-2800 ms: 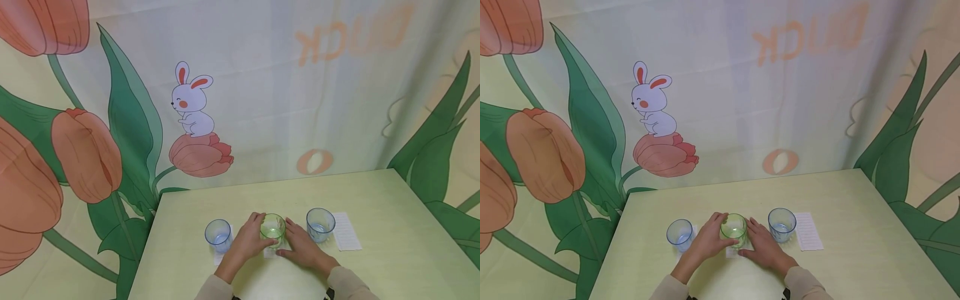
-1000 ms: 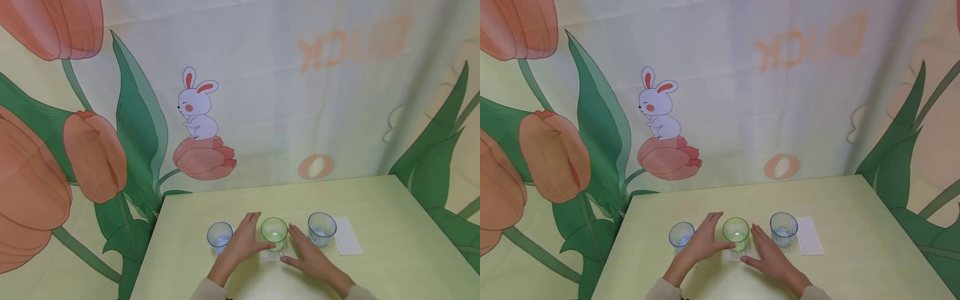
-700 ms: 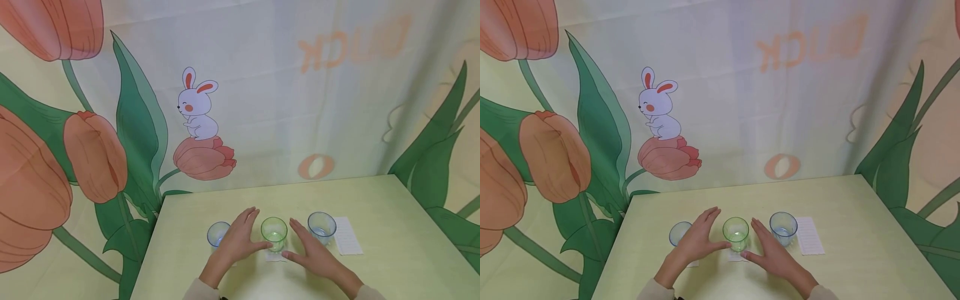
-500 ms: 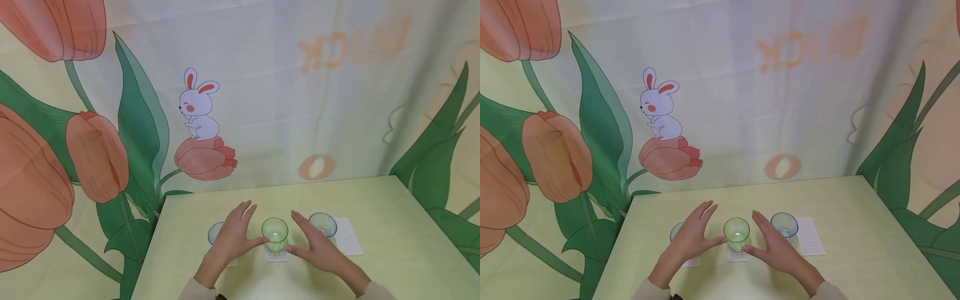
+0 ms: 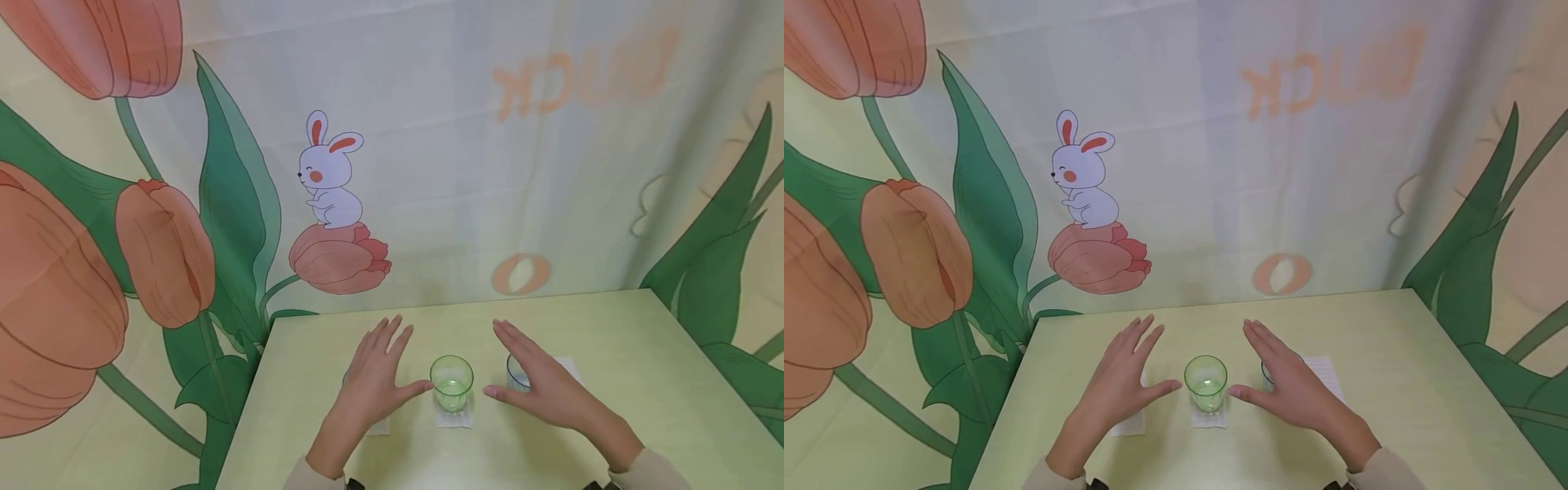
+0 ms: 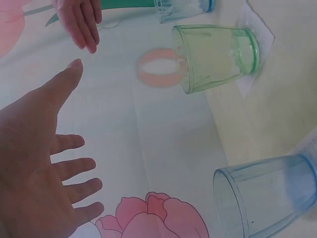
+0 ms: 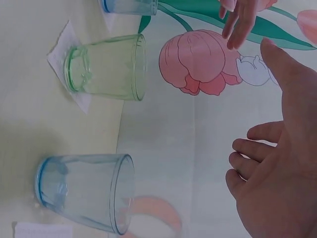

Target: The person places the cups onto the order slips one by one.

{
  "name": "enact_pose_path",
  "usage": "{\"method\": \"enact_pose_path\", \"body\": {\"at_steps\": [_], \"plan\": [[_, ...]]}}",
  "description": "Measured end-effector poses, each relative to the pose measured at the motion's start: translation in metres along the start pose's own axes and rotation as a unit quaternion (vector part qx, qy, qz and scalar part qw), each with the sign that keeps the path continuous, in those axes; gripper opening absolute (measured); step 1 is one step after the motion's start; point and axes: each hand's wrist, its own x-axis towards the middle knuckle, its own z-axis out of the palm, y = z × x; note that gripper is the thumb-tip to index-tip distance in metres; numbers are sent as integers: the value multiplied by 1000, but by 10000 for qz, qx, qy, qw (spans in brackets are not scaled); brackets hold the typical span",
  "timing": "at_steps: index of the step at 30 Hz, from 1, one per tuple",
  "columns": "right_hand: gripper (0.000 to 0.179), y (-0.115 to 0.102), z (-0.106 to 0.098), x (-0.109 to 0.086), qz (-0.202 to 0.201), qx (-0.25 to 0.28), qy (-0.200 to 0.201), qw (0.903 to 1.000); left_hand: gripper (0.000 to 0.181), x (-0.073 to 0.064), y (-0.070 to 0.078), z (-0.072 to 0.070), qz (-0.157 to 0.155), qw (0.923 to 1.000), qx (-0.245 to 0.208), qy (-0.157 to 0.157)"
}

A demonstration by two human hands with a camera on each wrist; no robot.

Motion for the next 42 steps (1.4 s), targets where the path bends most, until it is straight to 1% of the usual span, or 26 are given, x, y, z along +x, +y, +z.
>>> {"method": "enact_pose_path", "body": {"at_steps": [6, 11, 15, 20, 27, 32, 36, 39, 42], "plan": [[104, 7, -12, -4, -2, -150, 119, 9998, 99, 3, 5, 2, 56, 10000, 20, 13], [103, 13, -18, -8, -27, -257, 223, 9994, 100, 6, 11, 9, 27, 10000, -78, -49], [102, 19, -23, -13, -39, -321, 346, 9989, 100, 12, 18, 16, 102, 9998, -169, -52], [102, 26, -29, -17, 43, -380, 391, 9985, 99, 19, 29, 25, 199, 9996, -179, -45], [106, 36, -37, -22, 263, -254, 283, 9989, 98, 29, 49, 39, 375, 9991, -167, -81], [107, 47, -44, -27, 344, -243, 331, 9986, 98, 36, 62, 50, 445, 9988, -179, -91], [105, 58, -52, -30, 320, -352, 299, 9984, 96, 42, 71, 59, 475, 9983, -340, 34], [103, 69, -57, -32, 319, -465, 192, 9982, 95, 45, 77, 67, 460, 9971, -583, 152], [100, 81, -59, -36, 338, -569, 136, 9977, 94, 47, 83, 75, 415, 9953, -863, 127]]}}
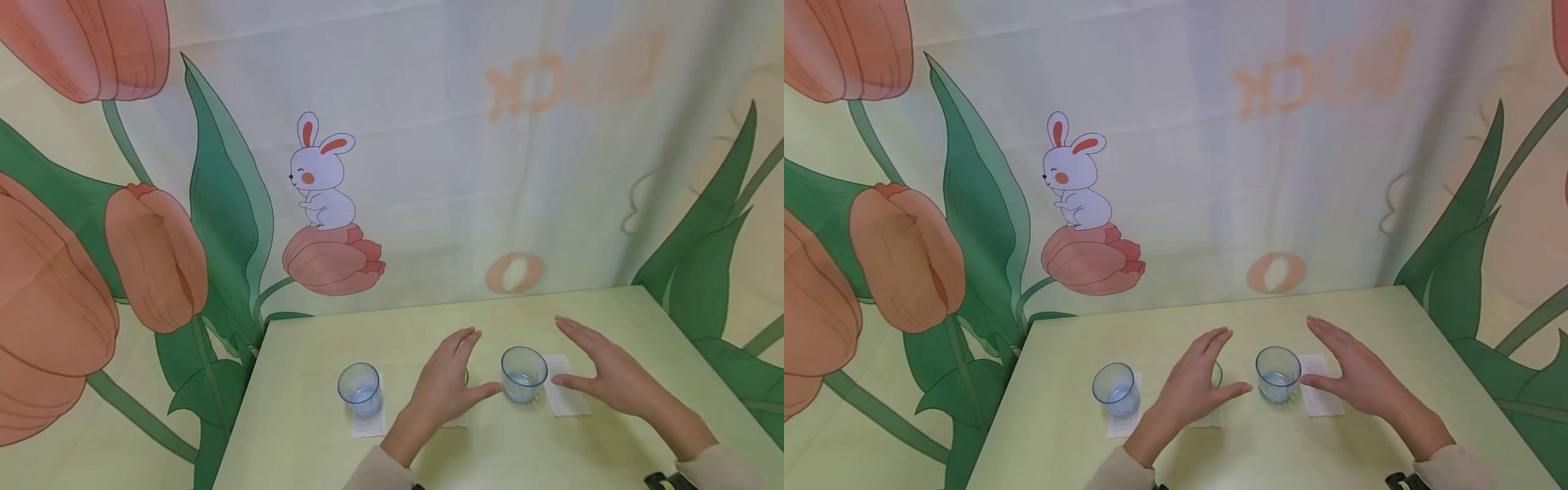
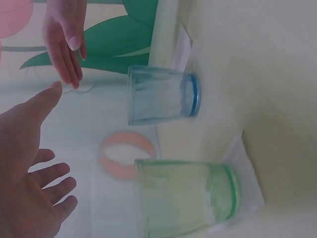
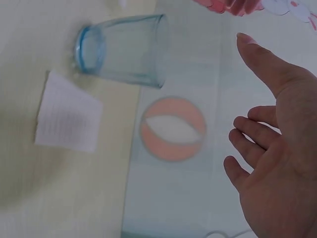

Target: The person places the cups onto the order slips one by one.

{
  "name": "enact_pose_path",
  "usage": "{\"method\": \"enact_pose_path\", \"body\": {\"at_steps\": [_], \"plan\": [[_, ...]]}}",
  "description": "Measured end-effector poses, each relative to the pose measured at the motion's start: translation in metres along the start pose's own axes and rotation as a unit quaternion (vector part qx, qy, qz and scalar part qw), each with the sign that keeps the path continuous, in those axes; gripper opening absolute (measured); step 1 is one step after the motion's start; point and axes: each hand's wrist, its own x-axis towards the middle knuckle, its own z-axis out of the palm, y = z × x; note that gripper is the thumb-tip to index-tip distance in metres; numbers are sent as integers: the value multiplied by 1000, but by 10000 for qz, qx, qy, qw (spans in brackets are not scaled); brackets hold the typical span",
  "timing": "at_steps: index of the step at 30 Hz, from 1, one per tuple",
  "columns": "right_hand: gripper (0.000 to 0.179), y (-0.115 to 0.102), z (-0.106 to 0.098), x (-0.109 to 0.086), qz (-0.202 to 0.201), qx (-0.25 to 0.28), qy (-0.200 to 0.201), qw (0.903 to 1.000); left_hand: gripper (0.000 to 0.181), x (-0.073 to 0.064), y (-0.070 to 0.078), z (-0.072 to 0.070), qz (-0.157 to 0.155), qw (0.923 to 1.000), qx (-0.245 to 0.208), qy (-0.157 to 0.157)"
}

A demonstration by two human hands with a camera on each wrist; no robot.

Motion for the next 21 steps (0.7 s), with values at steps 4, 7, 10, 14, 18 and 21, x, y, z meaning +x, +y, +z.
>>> {"method": "enact_pose_path", "body": {"at_steps": [4, 7, 10, 14, 18, 21], "plan": [[97, 17, 3, -4, 17, -85, -77, 9999, 93, 4, 10, 14, -108, 9994, -254, -202], [98, 29, 9, -6, 6, -102, -171, 9998, 92, 7, 16, 26, -173, 9988, -302, -349], [101, 42, 16, -6, 15, -120, -285, 9995, 92, 10, 22, 39, -201, 9983, -299, -456], [105, 61, 28, -7, 48, -222, -441, 9988, 92, 14, 29, 53, -271, 9978, -316, -517], [106, 75, 41, -9, -31, -392, -474, 9981, 94, 17, 36, 62, -414, 9971, -404, -499], [105, 83, 51, -9, -66, -477, -488, 9976, 96, 19, 38, 67, -548, 9962, -465, -500]]}}
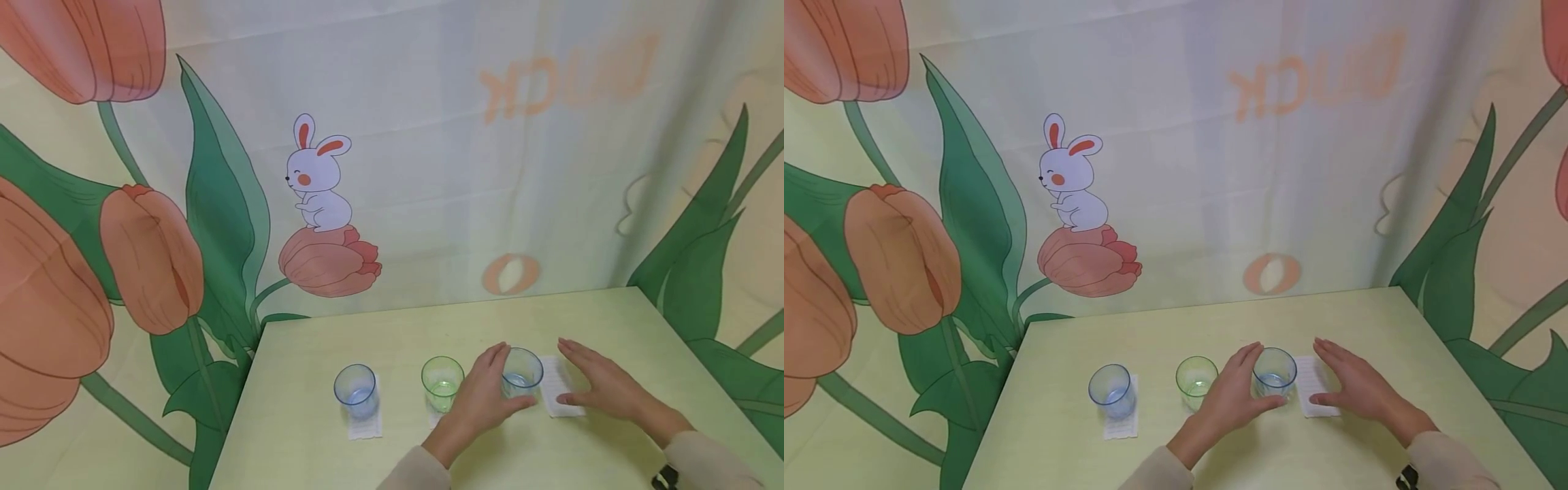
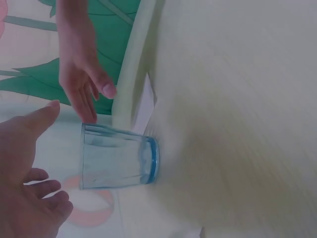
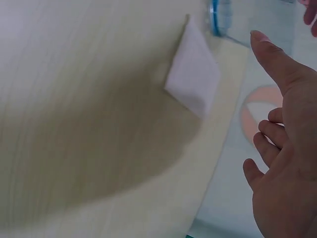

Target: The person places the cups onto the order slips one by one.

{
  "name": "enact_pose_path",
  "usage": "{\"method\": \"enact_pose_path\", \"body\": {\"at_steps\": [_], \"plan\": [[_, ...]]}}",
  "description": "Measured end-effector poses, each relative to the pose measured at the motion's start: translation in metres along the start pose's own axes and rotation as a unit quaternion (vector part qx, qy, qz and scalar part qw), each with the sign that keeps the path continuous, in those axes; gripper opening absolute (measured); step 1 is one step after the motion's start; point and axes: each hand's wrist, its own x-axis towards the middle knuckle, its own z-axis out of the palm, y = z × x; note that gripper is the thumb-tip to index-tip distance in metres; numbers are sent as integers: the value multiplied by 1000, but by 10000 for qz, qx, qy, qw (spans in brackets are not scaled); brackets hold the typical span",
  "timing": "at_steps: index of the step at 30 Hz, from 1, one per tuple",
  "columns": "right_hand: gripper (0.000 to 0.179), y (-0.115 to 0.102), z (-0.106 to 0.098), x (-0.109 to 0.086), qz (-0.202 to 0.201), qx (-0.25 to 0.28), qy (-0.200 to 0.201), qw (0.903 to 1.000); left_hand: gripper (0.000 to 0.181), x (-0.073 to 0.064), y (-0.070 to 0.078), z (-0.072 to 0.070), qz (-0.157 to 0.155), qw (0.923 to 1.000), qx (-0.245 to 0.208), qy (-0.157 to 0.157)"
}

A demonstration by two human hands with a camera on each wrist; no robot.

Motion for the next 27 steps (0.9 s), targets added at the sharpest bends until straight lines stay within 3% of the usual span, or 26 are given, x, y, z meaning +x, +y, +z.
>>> {"method": "enact_pose_path", "body": {"at_steps": [10, 15, 27], "plan": [[101, 27, 22, 0, 299, -354, -317, 9984, 96, 9, 2, 19, -529, 9984, -198, 62], [101, 32, 26, -3, 248, -317, -377, 9985, 95, 12, 1, 24, -775, 9966, -252, 77], [99, 40, 37, -12, 176, -255, -393, 9987, 92, 15, -3, 29, -911, 9952, -356, -25]]}}
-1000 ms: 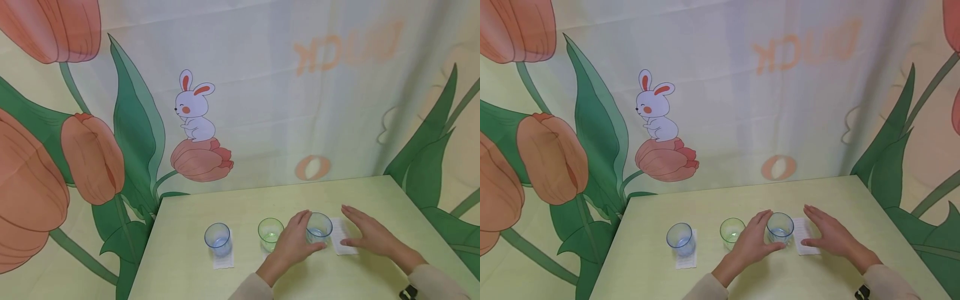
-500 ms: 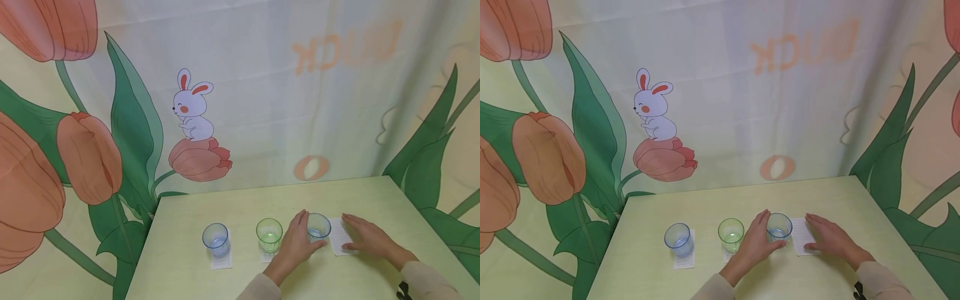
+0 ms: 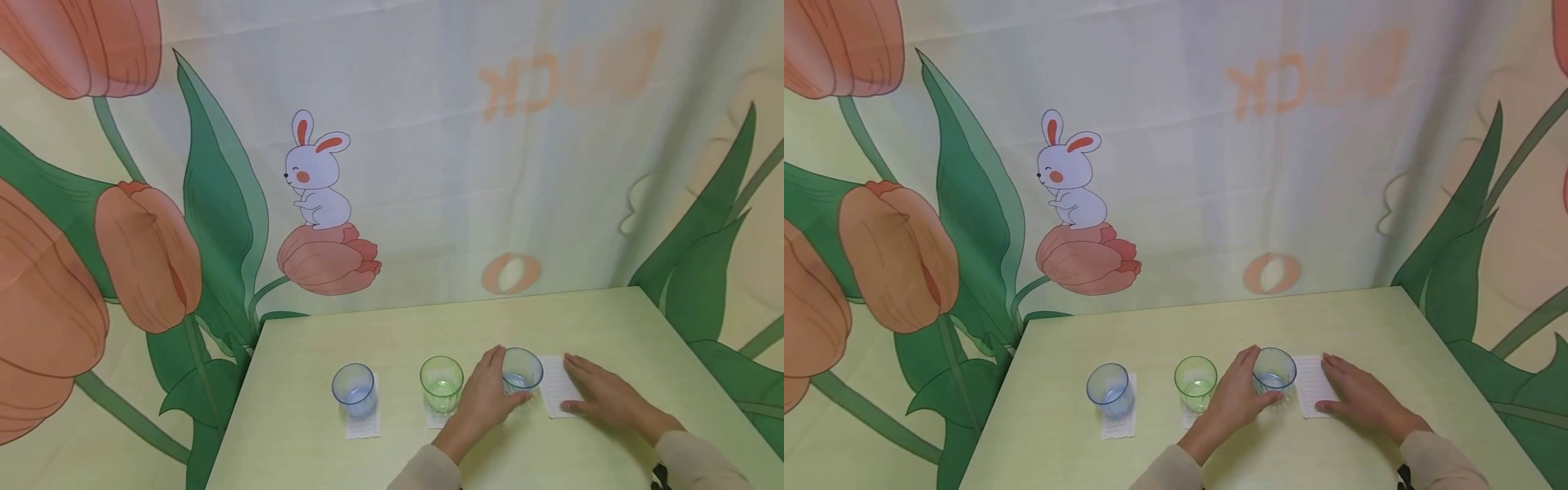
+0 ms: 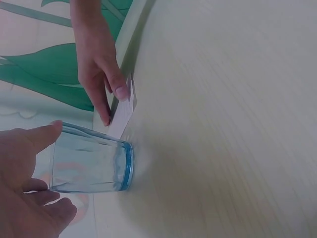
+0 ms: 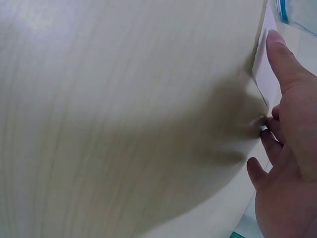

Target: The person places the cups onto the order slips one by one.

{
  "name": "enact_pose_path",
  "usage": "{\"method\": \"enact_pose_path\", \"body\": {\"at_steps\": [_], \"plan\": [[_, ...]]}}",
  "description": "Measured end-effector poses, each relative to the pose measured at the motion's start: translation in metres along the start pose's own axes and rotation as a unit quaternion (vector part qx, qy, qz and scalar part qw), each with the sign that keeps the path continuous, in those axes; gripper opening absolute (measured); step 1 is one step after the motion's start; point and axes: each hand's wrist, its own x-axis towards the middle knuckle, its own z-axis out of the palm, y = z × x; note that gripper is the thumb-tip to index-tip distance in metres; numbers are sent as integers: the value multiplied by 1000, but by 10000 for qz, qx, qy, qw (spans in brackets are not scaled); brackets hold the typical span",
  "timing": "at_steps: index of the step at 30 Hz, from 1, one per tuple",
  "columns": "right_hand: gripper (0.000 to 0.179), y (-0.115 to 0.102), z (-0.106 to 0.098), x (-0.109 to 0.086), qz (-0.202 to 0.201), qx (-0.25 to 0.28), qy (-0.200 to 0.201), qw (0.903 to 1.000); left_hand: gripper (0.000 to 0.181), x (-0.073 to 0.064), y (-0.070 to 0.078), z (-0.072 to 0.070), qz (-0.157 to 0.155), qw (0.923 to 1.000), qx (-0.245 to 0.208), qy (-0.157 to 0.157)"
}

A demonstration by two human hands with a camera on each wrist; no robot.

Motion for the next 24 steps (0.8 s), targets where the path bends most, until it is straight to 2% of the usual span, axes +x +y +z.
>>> {"method": "enact_pose_path", "body": {"at_steps": [6, 14, 24], "plan": [[98, 2, 3, -2, 28, 66, 31, 10000, 91, 2, -2, 3, 20, 10000, 81, 18], [100, 2, 3, -1, -7, 35, -3, 10000, 89, 2, -3, 6, 73, 9999, -57, 66], [95, 2, 9, -2, -162, -147, 262, 9994, 86, 4, -1, 6, -33, 9998, -89, 169]]}}
